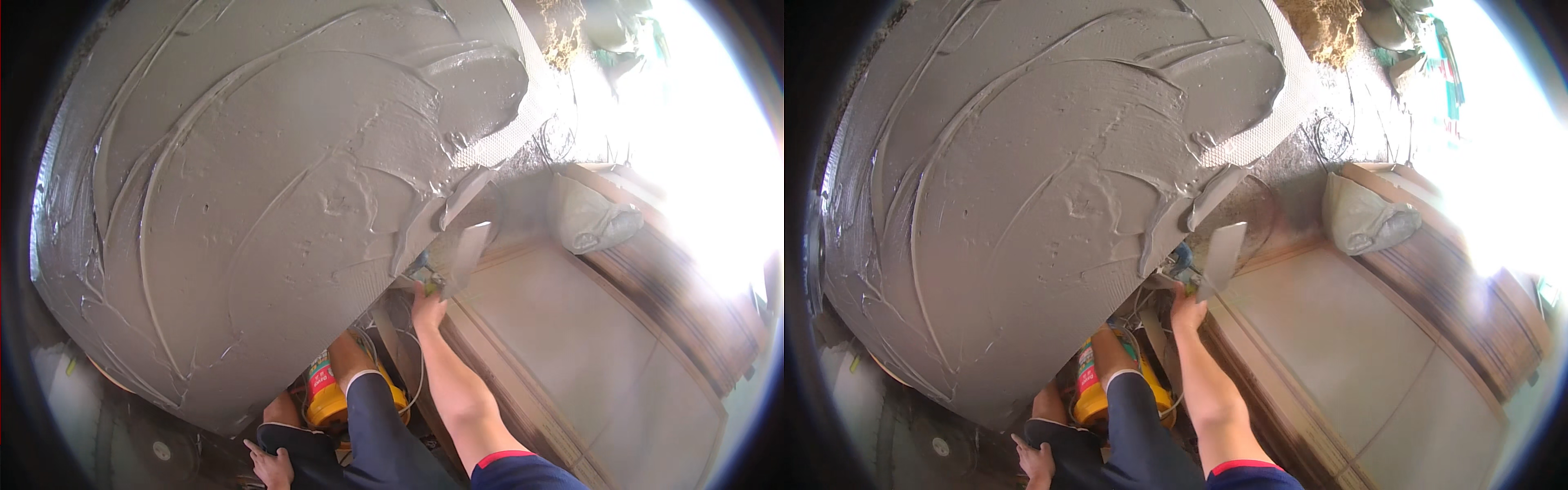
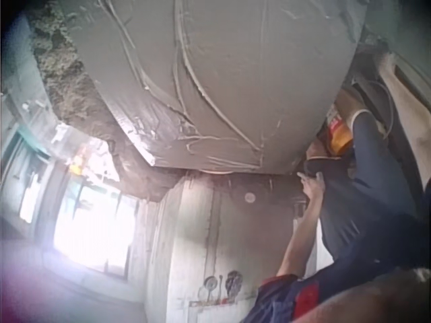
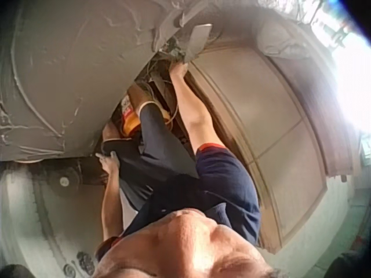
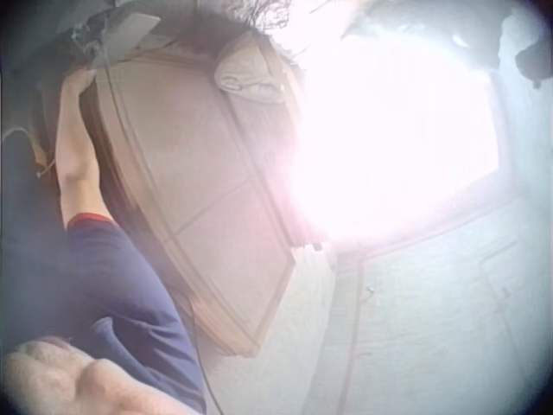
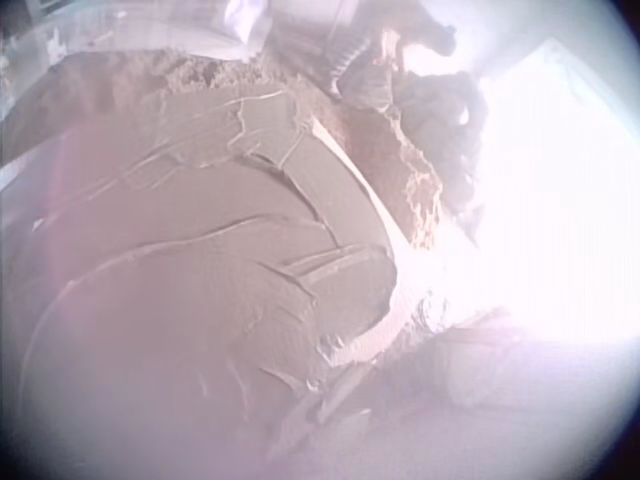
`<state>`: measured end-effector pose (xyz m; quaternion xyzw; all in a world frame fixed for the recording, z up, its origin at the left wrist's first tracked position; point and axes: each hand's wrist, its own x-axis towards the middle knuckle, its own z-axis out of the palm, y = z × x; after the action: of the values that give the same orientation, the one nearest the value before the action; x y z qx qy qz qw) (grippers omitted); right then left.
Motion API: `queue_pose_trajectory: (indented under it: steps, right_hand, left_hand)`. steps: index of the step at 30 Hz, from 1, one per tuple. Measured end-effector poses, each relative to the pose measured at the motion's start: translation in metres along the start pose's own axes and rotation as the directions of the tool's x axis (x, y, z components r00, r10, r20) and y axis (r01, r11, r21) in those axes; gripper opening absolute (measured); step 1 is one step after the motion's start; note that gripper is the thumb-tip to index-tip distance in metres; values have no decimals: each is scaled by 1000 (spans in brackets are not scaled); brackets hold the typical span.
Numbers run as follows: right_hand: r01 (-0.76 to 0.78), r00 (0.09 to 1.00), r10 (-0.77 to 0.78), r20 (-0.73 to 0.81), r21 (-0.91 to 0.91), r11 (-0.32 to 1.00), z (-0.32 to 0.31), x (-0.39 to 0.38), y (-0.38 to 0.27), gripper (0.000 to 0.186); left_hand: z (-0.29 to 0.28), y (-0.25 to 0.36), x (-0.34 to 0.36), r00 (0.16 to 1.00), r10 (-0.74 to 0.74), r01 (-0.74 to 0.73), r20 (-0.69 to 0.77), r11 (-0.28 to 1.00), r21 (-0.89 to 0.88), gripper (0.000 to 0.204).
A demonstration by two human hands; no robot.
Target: The person scoops mortar from a bucket and spreads it across the back of a tile using a trowel, then lifts and carries the tile across the room with another person.
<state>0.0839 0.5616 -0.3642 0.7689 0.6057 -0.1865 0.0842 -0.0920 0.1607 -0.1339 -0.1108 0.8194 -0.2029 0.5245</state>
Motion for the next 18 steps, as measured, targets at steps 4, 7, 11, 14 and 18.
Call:
queue_pose_trajectory:
  steps: [4,7,11,14,18]
  right_hand:
    - [202,963,-195,-186,19,979,-72,75,-40,46]
    - [407,886,-358,-294,123,905,-104,145,-103,46]
    - [325,935,-288,-206,177,929,-110,245,-141,46]
    - [174,985,-140,-104,617,768,-76,255,-138,68]
    - [31,999,-31,-16,804,594,-34,212,-140,83]
  left_hand:
    - [5,6,0,998,70,-70,-2,997,-40,94]
    - [7,-1,5,997,70,-72,-34,997,-34,94]
    - [-19,17,-9,995,85,-81,59,995,-61,95]
    - [-41,36,-17,986,62,-52,158,996,-67,96]
    - [-40,30,-16,987,51,-44,152,998,-46,95]
